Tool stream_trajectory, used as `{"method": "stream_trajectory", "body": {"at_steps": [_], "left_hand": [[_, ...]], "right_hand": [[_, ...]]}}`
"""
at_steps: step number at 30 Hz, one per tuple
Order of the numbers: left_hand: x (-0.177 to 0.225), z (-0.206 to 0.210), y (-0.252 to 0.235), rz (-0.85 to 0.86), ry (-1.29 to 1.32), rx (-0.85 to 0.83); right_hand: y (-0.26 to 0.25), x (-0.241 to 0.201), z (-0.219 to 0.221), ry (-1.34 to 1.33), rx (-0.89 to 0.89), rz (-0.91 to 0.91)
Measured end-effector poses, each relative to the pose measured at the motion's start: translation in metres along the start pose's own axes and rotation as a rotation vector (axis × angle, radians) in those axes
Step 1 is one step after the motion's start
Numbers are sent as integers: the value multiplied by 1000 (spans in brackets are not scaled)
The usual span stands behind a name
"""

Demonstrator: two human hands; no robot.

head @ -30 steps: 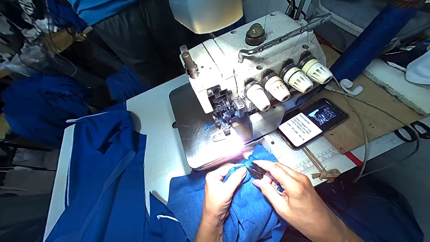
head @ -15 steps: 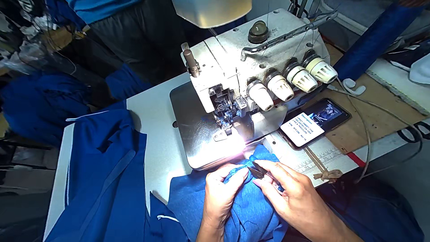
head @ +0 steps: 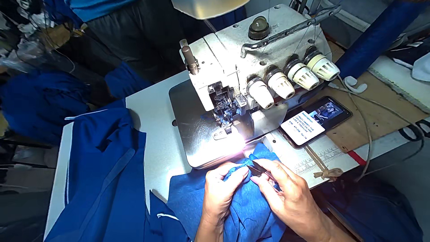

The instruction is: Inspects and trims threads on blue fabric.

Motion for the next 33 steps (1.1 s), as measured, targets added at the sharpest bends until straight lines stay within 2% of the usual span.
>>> {"method": "stream_trajectory", "body": {"at_steps": [6,11,18,25,33], "left_hand": [[-3,2,-1,-47,71,-51],[-6,3,-1,-89,120,-94],[-5,3,-1,-82,107,-52],[-4,2,-1,-71,94,-42],[-4,1,0,-66,71,-20]], "right_hand": [[4,7,1,-86,24,6],[4,19,7,-420,23,142],[1,4,0,-21,50,-42],[-4,13,0,-204,-6,69],[-4,10,-2,-152,-29,54]]}}
Point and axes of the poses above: each hand's wrist, its own y-axis away from the middle knuckle, its own z-axis out of the palm, x = y × z, the point moved 8 cm from there along -y, towards the middle knuckle, and after that the axes turned 5 degrees about -y, right-handed, at the moved point
